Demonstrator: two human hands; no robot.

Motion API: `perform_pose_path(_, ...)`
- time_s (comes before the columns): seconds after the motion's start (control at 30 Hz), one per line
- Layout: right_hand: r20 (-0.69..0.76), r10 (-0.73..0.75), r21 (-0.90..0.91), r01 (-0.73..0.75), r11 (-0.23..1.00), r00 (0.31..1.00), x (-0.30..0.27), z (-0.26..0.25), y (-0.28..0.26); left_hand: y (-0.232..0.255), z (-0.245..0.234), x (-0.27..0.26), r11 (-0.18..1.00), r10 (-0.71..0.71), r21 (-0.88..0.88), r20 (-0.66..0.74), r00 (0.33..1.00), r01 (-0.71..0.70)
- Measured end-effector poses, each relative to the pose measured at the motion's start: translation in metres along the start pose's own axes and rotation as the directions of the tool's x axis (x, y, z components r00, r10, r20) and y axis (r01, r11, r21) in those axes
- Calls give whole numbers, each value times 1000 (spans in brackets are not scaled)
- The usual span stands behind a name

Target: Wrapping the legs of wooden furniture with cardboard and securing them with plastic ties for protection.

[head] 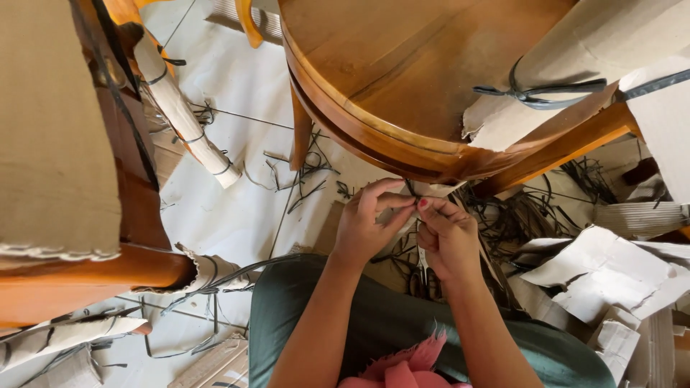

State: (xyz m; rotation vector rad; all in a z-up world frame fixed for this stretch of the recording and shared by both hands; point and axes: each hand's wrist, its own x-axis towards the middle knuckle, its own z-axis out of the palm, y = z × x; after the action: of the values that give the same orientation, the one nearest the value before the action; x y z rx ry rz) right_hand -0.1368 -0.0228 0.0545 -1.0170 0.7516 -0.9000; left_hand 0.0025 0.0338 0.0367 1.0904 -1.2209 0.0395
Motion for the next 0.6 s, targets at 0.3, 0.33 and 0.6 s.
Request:
perform_pose_path(0.3, -64, -195, -402, 154, 903, 979, -16, 20, -18, 5, -3, 3, 995, 36, 86, 70, 997, -42)
perform_pose_path(0.33, -61, -194, -402, 154, 903, 979, -17, 22, -20, 3, -5, 3, 995, 36, 88, 68, 997, -42)
perform_pose_path(0.6, 158, -601, -763, 483, 430, 783, -7, -15, 7, -12, -8, -2, 982, 15, 184, 139, 990, -41)
